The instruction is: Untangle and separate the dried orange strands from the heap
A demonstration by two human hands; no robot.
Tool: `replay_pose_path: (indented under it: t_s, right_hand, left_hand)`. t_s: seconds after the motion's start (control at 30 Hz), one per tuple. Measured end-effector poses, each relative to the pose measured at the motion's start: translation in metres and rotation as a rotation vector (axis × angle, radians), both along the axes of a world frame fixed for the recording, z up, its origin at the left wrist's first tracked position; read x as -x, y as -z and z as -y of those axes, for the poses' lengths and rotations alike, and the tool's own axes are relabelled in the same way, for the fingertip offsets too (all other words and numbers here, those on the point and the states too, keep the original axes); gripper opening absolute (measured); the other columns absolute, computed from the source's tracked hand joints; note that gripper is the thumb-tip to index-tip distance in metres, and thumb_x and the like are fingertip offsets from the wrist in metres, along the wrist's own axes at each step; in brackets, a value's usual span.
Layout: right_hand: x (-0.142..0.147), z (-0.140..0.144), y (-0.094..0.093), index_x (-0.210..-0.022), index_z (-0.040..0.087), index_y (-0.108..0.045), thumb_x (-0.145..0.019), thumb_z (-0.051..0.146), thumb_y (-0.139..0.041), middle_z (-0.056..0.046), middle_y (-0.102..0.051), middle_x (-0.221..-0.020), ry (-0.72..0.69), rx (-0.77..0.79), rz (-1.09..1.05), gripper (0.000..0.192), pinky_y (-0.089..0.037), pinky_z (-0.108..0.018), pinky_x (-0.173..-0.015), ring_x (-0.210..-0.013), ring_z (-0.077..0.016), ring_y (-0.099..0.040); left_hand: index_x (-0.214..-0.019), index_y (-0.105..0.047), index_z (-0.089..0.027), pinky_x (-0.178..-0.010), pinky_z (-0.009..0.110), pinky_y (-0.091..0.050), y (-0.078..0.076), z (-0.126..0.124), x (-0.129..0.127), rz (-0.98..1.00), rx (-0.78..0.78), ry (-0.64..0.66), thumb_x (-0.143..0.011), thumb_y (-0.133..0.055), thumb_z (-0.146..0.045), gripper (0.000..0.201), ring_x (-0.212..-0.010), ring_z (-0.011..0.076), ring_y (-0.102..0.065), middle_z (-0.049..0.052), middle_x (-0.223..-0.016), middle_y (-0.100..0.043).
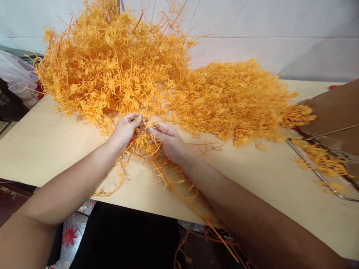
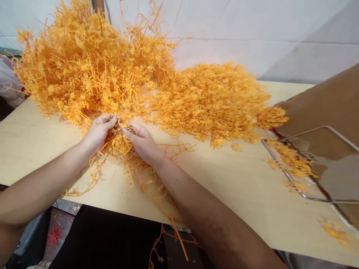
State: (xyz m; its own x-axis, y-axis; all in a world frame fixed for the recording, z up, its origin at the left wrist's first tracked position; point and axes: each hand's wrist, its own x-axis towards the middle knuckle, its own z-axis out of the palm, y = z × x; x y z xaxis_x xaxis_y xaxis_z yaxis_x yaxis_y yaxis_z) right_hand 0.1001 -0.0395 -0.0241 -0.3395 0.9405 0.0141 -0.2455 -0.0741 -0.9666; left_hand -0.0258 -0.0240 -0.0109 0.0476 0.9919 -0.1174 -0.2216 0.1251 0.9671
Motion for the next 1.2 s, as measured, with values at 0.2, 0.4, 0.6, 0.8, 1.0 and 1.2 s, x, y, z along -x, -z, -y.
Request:
replay_pose_path:
  t_s: [0.2, 0.4, 0.6, 0.8, 1.0, 1.2]
  right_hand:
    - [-0.001, 0.004, 0.001, -0.061, 0.018, -0.046, -0.057, 0.049, -0.071, 0.005, -0.042, -0.052, -0.060, 0.031, 0.021, 0.040, -0.034, -0.021, -0.046, -0.047, -0.0060, -0.039]
    - [0.000, 0.020, 0.003, -0.056, 0.016, -0.041, -0.064, 0.040, -0.070, 0.006, -0.033, -0.051, -0.216, -0.047, 0.171, 0.038, -0.023, -0.020, -0.044, -0.046, -0.0037, -0.029]
    - [0.000, 0.013, 0.009, -0.069, 0.019, -0.046, -0.063, 0.047, -0.068, 0.006, -0.039, -0.057, -0.030, 0.041, 0.025, 0.036, -0.030, -0.021, -0.048, -0.050, -0.0054, -0.036]
    - [-0.002, 0.011, 0.009, -0.072, 0.018, -0.047, -0.062, 0.043, -0.070, 0.009, -0.030, -0.052, -0.040, -0.015, 0.077, 0.035, -0.022, -0.021, -0.046, -0.047, -0.0039, -0.026]
    - [-0.003, 0.010, 0.005, -0.066, 0.017, -0.046, -0.061, 0.038, -0.071, 0.008, -0.034, -0.052, -0.042, -0.103, 0.124, 0.033, -0.023, -0.021, -0.046, -0.048, -0.0035, -0.029]
    - [-0.006, 0.012, -0.002, -0.066, 0.018, -0.045, -0.066, 0.044, -0.065, 0.008, -0.035, -0.048, -0.058, -0.014, 0.197, 0.033, -0.023, -0.021, -0.044, -0.043, -0.0038, -0.030]
  left_hand:
    - [-0.067, -0.049, -0.014, -0.038, 0.013, -0.029, -0.008, 0.002, -0.003, 0.007, 0.085, -0.086, -0.083, -0.047, -0.019, 0.016, -0.041, 0.0021, -0.041, -0.005, -0.051, -0.045]
    - [-0.069, -0.041, -0.016, -0.040, 0.014, -0.032, -0.016, -0.017, 0.029, 0.149, 0.043, -0.365, -0.082, -0.043, -0.021, 0.014, -0.042, 0.0024, -0.043, -0.006, -0.053, -0.041]
    - [-0.071, -0.049, -0.015, -0.048, 0.017, -0.036, -0.027, 0.004, 0.011, -0.228, -0.232, 0.002, -0.071, -0.041, -0.008, 0.011, -0.048, 0.0040, -0.047, -0.003, -0.062, -0.051]
    - [-0.078, -0.058, -0.014, -0.065, 0.023, -0.039, -0.027, 0.011, 0.018, -0.750, -0.527, 0.288, -0.073, -0.038, -0.009, 0.021, -0.066, 0.0086, -0.049, -0.001, -0.068, -0.054]
    - [-0.080, -0.056, -0.015, -0.056, 0.023, -0.032, -0.026, 0.018, 0.018, -1.035, -0.623, 0.346, -0.076, -0.054, -0.038, 0.024, -0.059, 0.0092, -0.044, -0.001, -0.065, -0.053]
    - [-0.065, -0.043, -0.016, -0.056, 0.023, -0.032, -0.018, 0.006, 0.017, -0.824, -0.590, 0.097, -0.083, -0.046, -0.026, 0.020, -0.056, 0.0078, -0.041, -0.003, -0.059, -0.045]
